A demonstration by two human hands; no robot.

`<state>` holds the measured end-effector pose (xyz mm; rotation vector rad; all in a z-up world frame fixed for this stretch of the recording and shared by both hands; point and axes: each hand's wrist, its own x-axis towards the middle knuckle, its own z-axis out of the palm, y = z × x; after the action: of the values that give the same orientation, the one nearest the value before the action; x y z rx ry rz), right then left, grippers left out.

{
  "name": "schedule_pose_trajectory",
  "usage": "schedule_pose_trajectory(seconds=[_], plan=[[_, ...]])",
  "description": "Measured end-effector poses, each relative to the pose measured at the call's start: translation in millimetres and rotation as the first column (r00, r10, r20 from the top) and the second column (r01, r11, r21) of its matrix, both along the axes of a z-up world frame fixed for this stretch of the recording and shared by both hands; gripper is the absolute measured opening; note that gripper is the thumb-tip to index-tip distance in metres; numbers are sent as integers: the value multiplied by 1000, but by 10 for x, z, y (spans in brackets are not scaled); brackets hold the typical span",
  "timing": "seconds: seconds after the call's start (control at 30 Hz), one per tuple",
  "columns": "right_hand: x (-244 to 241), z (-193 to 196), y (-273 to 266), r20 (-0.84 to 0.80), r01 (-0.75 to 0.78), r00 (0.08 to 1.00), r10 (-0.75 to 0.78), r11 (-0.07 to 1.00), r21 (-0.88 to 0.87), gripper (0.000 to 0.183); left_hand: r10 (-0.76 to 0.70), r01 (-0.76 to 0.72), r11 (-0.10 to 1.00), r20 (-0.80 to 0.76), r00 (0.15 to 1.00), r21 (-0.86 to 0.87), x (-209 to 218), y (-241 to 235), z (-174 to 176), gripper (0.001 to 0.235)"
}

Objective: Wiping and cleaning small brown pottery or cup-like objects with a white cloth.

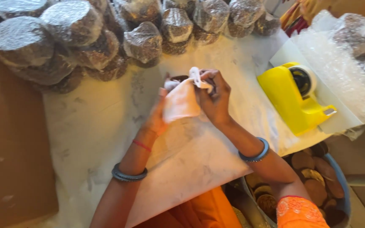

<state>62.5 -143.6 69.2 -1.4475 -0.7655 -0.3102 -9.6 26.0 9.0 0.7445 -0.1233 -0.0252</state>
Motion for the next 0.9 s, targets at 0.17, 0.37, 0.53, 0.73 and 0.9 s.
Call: schedule_pose_trajectory(seconds=[0.17, 0.37, 0.53, 0.73, 0.9], plan=[[-105, 19, 49, 145, 35, 989, -2, 973, -227, 24, 76, -93, 953, 71, 995, 287, 27, -101, -54, 95], [-87, 11, 99, 150, -234, 942, 301, 907, -349, 41, 124, -127, 982, -30, 992, -139, 57, 21, -98, 84], [-54, -35, 81, 289, -89, 919, 269, 854, -513, 42, 164, -164, 987, 2, 987, 1, -31, -4, 199, 85], [-28, -151, 60, -43, -216, 973, 227, 828, -517, 67, 238, -322, 845, 239, 941, 427, -2, -90, 82, 93], [415, -804, -27, -151, -331, 944, 295, 863, -383, 50, 292, -388, 819, 276, 916, 422, -44, -108, 225, 95]])
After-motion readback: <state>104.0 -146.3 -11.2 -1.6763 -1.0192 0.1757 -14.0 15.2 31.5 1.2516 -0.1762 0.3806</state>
